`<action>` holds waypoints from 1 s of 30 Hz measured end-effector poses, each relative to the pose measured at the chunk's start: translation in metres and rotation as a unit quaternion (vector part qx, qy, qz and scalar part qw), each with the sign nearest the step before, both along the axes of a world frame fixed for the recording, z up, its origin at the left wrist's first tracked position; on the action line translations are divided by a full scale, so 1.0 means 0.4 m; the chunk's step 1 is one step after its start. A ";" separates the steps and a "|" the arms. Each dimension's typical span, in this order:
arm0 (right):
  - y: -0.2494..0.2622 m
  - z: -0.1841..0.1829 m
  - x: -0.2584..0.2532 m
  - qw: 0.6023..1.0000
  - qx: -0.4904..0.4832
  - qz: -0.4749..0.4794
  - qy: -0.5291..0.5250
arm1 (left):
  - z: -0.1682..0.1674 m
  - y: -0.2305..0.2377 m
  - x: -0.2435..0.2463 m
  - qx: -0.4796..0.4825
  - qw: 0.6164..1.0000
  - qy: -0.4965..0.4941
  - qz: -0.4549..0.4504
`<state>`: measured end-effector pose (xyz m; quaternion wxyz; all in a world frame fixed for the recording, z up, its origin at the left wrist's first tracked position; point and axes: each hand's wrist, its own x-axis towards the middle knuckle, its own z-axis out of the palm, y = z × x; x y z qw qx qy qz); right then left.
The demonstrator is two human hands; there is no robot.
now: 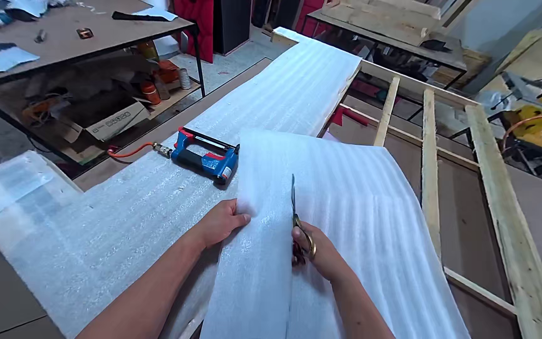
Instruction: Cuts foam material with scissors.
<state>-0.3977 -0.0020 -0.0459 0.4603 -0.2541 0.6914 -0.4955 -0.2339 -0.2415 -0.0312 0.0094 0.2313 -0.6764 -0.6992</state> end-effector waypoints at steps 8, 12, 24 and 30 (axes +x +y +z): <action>-0.037 -0.066 0.027 0.994 0.041 -0.095 0.025 | 0.073 -0.122 -0.169 -0.019 0.995 -0.081 0.062; -0.046 -0.067 -0.006 0.994 0.053 -0.085 0.037 | 0.030 -0.103 -0.299 -0.206 0.958 -0.133 0.146; -0.142 -0.054 -0.131 0.993 0.027 -0.082 0.075 | -0.028 -0.111 -0.277 -0.125 0.980 0.027 0.154; -0.208 -0.035 -0.202 0.989 0.001 -0.098 0.107 | -0.017 -0.105 -0.276 -0.101 0.981 0.045 0.159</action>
